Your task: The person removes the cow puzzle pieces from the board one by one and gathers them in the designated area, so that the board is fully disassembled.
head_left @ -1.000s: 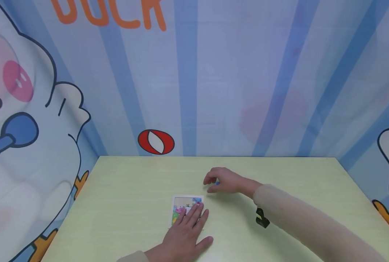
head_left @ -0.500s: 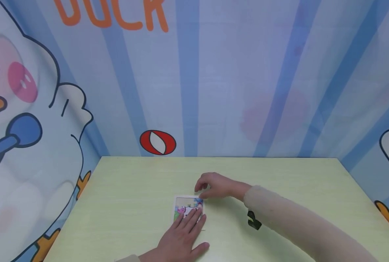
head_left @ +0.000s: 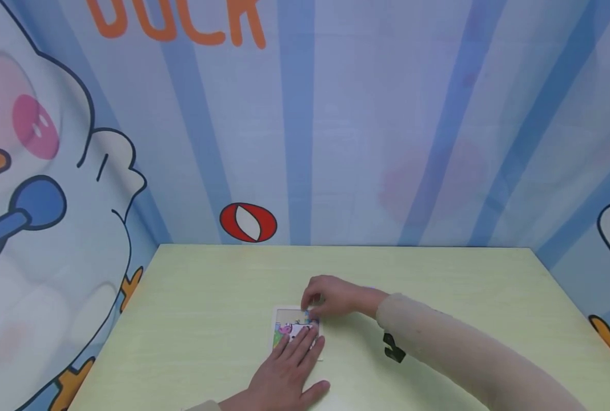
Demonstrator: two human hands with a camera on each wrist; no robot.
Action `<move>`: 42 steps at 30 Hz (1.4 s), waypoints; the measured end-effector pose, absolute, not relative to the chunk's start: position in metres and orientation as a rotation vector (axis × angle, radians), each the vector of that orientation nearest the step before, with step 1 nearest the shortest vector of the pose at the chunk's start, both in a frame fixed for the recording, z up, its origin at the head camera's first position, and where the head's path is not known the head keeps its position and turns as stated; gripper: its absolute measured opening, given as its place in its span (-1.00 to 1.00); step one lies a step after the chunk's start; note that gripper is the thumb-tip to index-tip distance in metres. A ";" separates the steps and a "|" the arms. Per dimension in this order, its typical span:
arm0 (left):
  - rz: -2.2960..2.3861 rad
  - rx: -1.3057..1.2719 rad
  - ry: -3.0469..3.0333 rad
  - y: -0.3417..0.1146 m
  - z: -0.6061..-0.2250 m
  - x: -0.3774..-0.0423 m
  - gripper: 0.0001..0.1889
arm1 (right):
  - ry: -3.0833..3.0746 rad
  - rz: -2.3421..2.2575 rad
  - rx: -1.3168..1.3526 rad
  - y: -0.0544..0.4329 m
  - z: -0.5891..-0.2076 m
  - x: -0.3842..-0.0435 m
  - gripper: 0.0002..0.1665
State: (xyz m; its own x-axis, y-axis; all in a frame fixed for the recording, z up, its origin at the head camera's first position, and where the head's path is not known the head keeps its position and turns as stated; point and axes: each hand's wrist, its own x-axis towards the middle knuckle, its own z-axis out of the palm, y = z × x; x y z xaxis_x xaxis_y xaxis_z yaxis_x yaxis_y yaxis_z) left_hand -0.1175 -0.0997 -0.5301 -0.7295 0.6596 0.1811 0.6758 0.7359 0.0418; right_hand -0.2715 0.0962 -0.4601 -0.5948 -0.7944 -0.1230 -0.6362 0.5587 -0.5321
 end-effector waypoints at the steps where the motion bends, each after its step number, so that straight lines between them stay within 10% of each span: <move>1: -0.160 -1.078 -2.783 -0.100 -0.530 -0.117 -0.22 | 2.446 -0.629 -1.173 0.096 -0.460 -0.271 -0.85; 42: -0.293 -1.077 -2.873 -0.098 -0.525 -0.114 -0.18 | 2.451 -0.582 -1.251 0.095 -0.466 -0.265 -0.93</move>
State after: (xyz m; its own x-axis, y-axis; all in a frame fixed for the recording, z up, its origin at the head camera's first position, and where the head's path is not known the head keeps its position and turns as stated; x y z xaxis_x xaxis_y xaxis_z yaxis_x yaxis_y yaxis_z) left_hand -0.1137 -0.0983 -0.5246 -0.7542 0.6452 0.1220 0.6565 0.7380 0.1561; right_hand -0.2649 0.0951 -0.4655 -0.5611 -0.8213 -0.1026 -0.6876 0.5316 -0.4946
